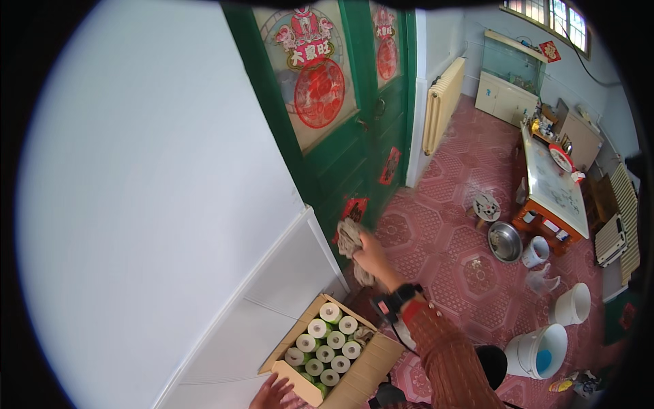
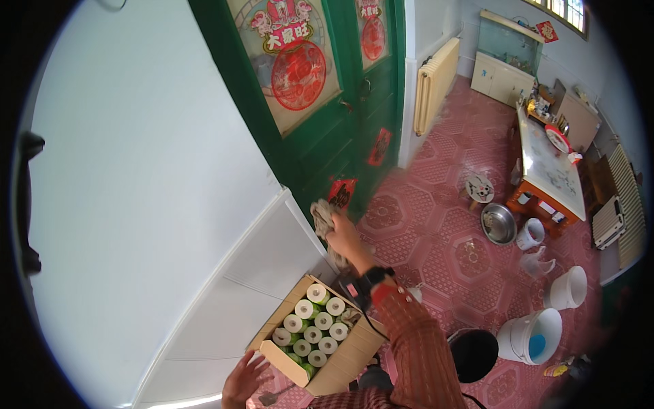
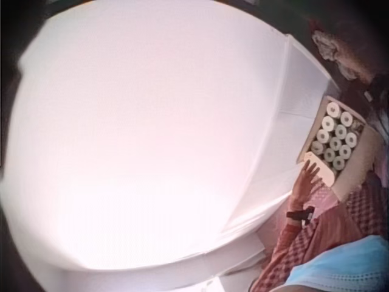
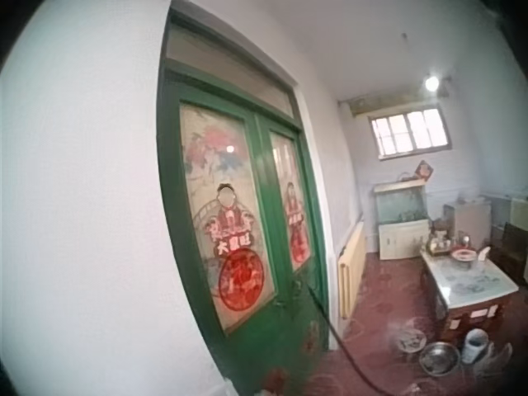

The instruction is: The person wipes a white wall and window frame with a cloth, then moves a small wooden stool and places a white board against the wall. The person then sits on the floor and wrings the cloth in a blue basin of water.

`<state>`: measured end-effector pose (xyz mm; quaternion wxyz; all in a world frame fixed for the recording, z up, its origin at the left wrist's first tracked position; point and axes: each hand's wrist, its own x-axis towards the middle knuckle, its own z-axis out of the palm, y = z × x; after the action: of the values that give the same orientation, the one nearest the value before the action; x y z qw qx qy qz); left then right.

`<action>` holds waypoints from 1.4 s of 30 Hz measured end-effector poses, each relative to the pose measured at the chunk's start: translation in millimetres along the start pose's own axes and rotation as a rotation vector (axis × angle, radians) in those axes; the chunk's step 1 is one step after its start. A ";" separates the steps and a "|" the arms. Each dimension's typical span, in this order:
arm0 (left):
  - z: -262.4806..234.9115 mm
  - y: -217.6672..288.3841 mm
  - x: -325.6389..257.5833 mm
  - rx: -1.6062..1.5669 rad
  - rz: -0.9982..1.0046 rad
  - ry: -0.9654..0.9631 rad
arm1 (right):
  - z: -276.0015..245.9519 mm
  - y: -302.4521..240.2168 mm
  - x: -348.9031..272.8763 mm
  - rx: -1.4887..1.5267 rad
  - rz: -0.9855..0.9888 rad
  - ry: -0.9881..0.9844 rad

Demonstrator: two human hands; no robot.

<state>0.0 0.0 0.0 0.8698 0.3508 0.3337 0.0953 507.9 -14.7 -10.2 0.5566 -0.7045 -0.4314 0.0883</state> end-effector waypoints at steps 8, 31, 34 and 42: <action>16.1 -47.6 -50.8 -0.344 0.078 0.156 | 21.8 -31.4 169.8 -0.412 -0.246 -0.193; 35.3 -51.8 -67.1 -0.217 0.217 0.241 | -15.5 -0.8 153.9 -0.200 -0.273 -0.216; 32.9 -52.3 -62.6 -0.288 0.189 0.237 | 11.9 -16.4 153.0 -0.324 -0.243 -0.245; 42.7 -47.8 -57.7 -0.365 0.189 0.242 | 29.7 -21.2 96.9 -0.475 -0.408 -0.278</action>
<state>-19.4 -81.6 20.1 0.8597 0.2033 0.3783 0.2765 538.5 75.0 31.6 0.3189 -0.6950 -0.6436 -0.0329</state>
